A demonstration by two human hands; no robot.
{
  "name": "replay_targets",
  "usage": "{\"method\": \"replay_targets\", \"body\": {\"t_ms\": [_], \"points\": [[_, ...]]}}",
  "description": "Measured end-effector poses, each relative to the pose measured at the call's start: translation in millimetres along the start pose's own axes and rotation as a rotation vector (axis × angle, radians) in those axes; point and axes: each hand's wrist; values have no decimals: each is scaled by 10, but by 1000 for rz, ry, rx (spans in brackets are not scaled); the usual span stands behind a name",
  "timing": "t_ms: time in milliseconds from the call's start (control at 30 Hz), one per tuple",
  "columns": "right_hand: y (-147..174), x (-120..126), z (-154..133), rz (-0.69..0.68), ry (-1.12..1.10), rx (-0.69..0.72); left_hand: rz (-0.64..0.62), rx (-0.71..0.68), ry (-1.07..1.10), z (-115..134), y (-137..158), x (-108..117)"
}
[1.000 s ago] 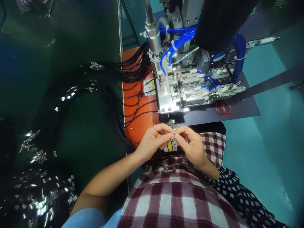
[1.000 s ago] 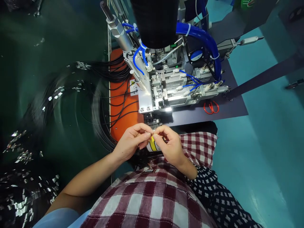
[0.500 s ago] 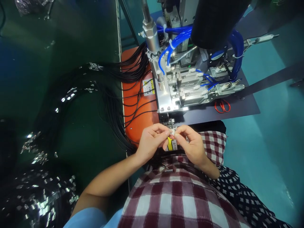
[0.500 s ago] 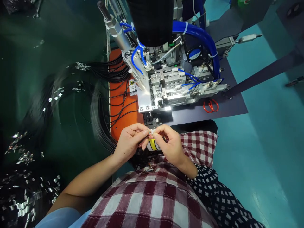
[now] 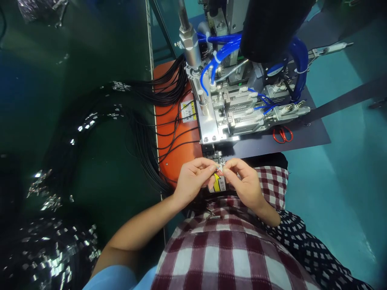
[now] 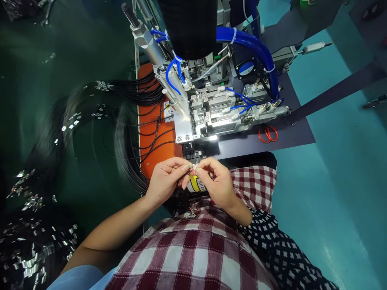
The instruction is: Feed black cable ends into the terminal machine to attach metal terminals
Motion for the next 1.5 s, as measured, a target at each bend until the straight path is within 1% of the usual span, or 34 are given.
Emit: {"method": "replay_targets", "body": {"t_ms": [133, 300, 467, 600, 667, 733, 767, 833, 933, 967, 1000, 1067, 1167, 1267, 1400, 1500], "points": [[2, 3, 8, 8, 11, 8, 12, -12, -2, 0, -1, -6], [7, -4, 12, 24, 30, 17, -2, -14, 14, 10, -2, -8], [9, 4, 9, 15, 43, 20, 8, -46, -16, -4, -12, -1], [-13, 61, -21, 9, 110, 102, 44, -74, -91, 14, -8, -35], [-29, 86, -45, 6, 181, 166, 44, -119, -142, 12, 5, -52], [-47, 90, -58, 13, 254, 201, 30, -171, -193, -12, 22, -56], [-58, 84, -58, 17, 269, 193, 25, -197, -222, -30, 30, -51], [-82, 64, -42, 2, 206, 101, 22, -273, -307, -72, 43, -32], [-114, 33, -3, -89, -23, -102, 13, -487, -455, -113, 42, 3], [-118, 27, 5, -110, -81, -144, 0, -527, -471, -114, 38, 11], [-118, 21, 9, -114, -111, -160, -20, -526, -457, -107, 32, 15], [-103, 13, 2, -77, -89, -125, -64, -419, -367, -74, 20, 11], [-56, -2, -19, 4, 80, 24, -90, -214, -243, 3, 14, -12], [-11, -14, -16, 47, 228, 166, -87, -80, -184, 88, 19, -34], [9, -23, 6, 54, 276, 272, -90, 1, -115, 161, 23, -43], [4, -35, 14, 54, 254, 247, -80, 41, -78, 164, 20, -42]]}}
Point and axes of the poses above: each hand's wrist, its own y-axis away from the middle knuckle, its own x-axis out of the back of the hand, z = x × y, and after that the axes turned 5 degrees about -x, right-handed
